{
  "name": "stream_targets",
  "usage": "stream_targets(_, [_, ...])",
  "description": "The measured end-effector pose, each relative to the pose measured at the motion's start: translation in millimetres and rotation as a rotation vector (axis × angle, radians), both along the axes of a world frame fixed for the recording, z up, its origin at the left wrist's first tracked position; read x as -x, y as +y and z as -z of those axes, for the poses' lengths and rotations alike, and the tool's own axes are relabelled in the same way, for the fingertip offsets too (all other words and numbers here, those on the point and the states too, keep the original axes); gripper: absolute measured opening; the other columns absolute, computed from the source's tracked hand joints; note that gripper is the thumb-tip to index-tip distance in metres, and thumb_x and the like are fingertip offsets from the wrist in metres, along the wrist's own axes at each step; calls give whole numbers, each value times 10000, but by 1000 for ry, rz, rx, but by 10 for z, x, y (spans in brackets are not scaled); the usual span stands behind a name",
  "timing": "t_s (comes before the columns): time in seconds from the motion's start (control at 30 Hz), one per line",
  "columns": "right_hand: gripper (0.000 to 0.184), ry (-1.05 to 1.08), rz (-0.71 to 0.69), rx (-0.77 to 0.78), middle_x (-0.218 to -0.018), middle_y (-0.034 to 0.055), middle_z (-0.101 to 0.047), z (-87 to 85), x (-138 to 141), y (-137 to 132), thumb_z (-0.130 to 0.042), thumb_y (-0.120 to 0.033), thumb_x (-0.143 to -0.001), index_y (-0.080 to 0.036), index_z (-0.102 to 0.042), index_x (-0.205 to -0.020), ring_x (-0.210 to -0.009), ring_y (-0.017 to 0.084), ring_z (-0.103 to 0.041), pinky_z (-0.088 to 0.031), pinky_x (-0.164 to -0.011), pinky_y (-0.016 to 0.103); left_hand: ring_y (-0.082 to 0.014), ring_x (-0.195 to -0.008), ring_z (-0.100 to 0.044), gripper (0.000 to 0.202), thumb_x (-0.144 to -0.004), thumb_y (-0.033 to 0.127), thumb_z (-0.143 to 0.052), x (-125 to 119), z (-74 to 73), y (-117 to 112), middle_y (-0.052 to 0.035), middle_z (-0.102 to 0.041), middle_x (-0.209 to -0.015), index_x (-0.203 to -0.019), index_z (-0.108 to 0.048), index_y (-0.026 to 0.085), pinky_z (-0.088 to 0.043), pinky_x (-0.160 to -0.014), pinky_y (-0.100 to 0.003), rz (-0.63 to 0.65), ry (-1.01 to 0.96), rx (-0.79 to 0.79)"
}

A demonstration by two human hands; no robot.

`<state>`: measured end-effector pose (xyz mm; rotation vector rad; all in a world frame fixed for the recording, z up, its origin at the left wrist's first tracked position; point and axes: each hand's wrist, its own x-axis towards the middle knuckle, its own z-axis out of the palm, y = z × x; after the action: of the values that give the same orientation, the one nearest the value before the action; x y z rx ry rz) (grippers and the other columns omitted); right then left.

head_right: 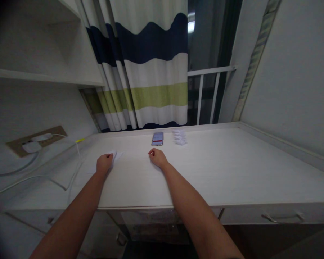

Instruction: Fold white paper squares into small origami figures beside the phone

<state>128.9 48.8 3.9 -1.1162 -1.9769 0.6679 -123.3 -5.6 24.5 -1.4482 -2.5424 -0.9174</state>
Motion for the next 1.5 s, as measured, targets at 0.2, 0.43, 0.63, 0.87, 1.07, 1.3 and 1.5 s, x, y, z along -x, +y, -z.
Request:
stream_targets(0.2, [187, -8, 13, -25, -649, -1, -575, -28, 2, -16, -492, -103, -668, -159, -616, -795, -587, 101, -486, -354, -572, 204, -248, -703, -601, 176, -642, 285, -547, 116, 15, 51, -95, -658, -675, -621, -651, 145, -427, -636, -326, -80, -158, -182])
stream_targets(0.43, [191, -12, 21, -30, -652, -4, -575, -9, 4, -1, -493, -104, -668, -167, -615, -801, -580, 100, -483, -356, -571, 206, -220, -573, -563, 149, -566, 304, -599, 140, 48, 72, -35, -565, -485, -498, -566, 176, -424, -584, -332, -59, -280, -313])
stream_targets(0.63, [189, -8, 7, -27, -654, -4, -574, -15, -4, -10, -493, -101, -665, -163, -612, -799, -586, 100, -489, -359, -577, 205, -187, -621, -535, 200, -664, 336, -480, 115, 50, 71, -34, -561, -582, -529, -498, 189, -403, -593, -298, -84, -249, -297])
stream_targets(0.87, [210, -2, 10, -14, -635, -12, -574, -19, 3, -14, -483, -83, -656, -165, -613, -798, -563, 96, -481, -352, -554, 199, -206, -683, -539, 174, -680, 242, -471, 98, -1, 58, -18, -504, -555, -529, -391, 209, -412, -671, -320, -118, -302, -330])
stream_targets(1.07, [201, -4, 13, -34, -647, -11, -576, -13, 0, -6, -492, -81, -660, -170, -612, -794, -583, 98, -487, -359, -571, 202, -142, -675, -494, 121, -720, 297, -434, -23, -189, -44, 16, -476, -631, -659, -438, 193, -410, -690, -268, -98, -251, -741])
stream_targets(1.3, [198, 266, -88, 105, -685, 10, -588, -77, 66, -52, -499, -321, -756, -145, -582, -790, -628, 103, -532, -395, -587, 208, -88, -461, -393, 224, -703, 393, -449, -245, -209, -61, 53, -429, -528, -755, -476, 176, -307, -429, -181, 292, -484, -601])
stream_targets(1.5, [269, 595, -385, 494, -758, 16, -611, -173, 231, -188, -618, -331, -656, -159, -541, -848, -649, 104, -576, -432, -569, 205, -83, -412, -368, 239, -727, 407, -432, -453, -125, -60, 60, -437, -484, -790, -483, 183, -263, -382, -175, 392, -434, -477])
